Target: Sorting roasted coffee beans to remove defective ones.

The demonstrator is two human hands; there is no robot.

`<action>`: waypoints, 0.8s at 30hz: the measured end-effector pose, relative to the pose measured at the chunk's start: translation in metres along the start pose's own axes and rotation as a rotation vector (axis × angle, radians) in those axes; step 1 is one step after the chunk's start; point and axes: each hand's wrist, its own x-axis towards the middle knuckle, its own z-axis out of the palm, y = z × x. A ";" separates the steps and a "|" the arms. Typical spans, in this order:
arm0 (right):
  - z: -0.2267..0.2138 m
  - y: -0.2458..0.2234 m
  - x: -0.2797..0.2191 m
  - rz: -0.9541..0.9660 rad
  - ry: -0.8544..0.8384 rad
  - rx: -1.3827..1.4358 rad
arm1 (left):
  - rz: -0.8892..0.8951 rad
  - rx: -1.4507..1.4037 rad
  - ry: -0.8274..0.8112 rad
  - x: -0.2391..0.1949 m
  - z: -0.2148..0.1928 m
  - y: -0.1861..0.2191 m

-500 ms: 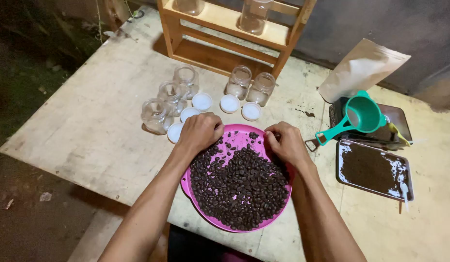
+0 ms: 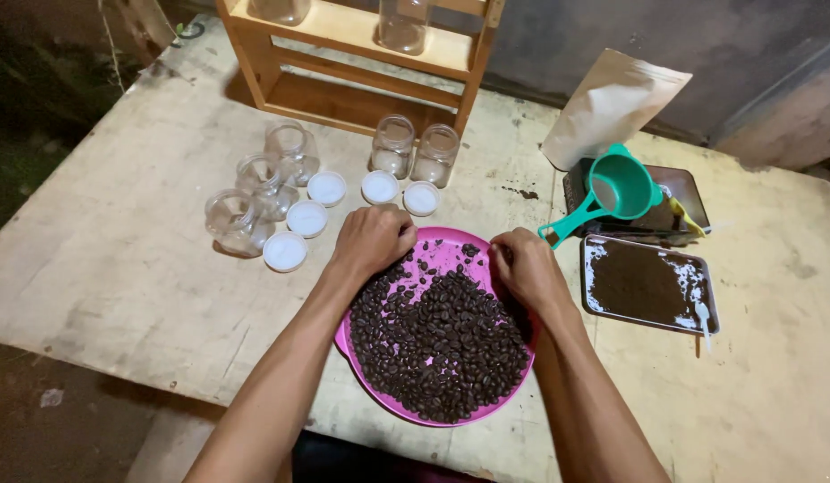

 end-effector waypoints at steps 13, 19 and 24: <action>-0.011 -0.002 -0.024 -0.006 0.098 -0.064 | 0.083 -0.011 0.092 0.004 0.019 0.015; -0.033 -0.039 -0.054 -0.172 0.072 -0.020 | 0.225 -0.003 0.271 -0.020 0.004 0.026; -0.027 -0.043 -0.079 -0.351 -0.098 0.020 | 0.293 -0.039 -0.081 -0.060 -0.034 0.059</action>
